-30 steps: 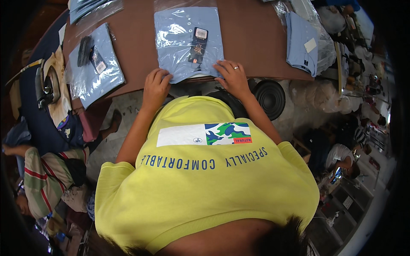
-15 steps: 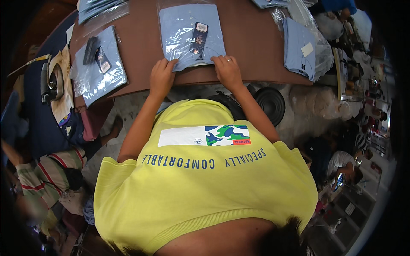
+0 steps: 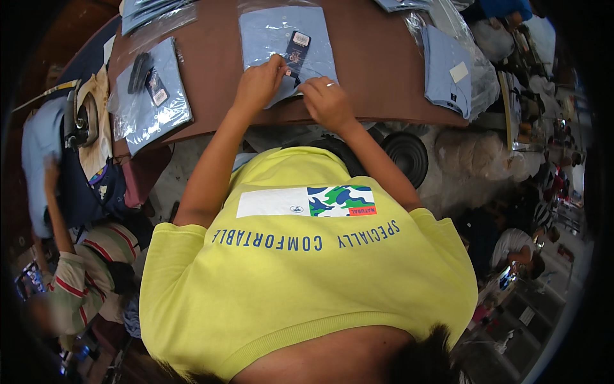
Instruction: The person places a folded light-blue shirt into a clear plastic bag, seals the bag with an adhesive strip, and then smooths the surface of the bag by hand.
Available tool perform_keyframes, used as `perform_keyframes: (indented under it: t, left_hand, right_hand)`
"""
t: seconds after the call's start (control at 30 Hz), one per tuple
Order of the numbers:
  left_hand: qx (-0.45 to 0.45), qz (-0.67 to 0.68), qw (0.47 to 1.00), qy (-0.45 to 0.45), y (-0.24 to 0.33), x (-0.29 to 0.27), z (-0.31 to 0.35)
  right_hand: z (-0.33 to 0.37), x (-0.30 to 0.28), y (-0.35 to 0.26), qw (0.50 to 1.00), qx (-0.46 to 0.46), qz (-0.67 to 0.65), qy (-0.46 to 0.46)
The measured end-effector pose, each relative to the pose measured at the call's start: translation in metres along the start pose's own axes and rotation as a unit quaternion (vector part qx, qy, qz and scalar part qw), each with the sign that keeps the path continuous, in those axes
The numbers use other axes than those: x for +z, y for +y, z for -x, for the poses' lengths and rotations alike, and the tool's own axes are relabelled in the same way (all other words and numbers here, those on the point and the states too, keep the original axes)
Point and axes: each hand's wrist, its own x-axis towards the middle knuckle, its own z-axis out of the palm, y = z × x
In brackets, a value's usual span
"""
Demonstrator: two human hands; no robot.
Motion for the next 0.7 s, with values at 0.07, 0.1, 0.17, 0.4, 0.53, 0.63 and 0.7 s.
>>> perform_keyframes:
  t: [0.07, 0.1, 0.17, 0.4, 0.53, 0.63, 0.7]
  left_hand:
    - [0.037, -0.010, 0.999, 0.014, 0.001, 0.002, -0.003]
    - [0.058, -0.015, 0.998, 0.028, 0.000, 0.001, -0.003]
    - [0.079, -0.025, 0.996, 0.040, -0.001, 0.002, -0.001]
    - [0.108, 0.003, 0.991, 0.082, -0.002, 0.001, 0.004]
    - [0.076, 0.010, 0.996, 0.054, 0.000, -0.001, 0.006]
    - [0.081, 0.025, 0.995, 0.055, -0.002, 0.001, 0.007]
    - [0.074, 0.034, 0.995, 0.059, -0.005, 0.002, 0.007]
  right_hand:
    - [0.008, 0.019, -0.003, 0.998, 0.045, -0.046, -0.014]
    - [0.008, 0.022, -0.004, 0.996, 0.080, -0.018, -0.019]
    - [0.008, 0.026, -0.005, 0.987, 0.151, 0.039, -0.027]
    - [-0.001, 0.036, -0.014, 0.961, 0.206, 0.155, -0.096]
    - [-0.009, 0.039, -0.018, 0.956, 0.237, 0.149, -0.092]
    - [-0.012, 0.041, -0.018, 0.961, 0.242, 0.116, -0.064]
    - [-0.010, 0.044, -0.018, 0.968, 0.231, 0.095, -0.038]
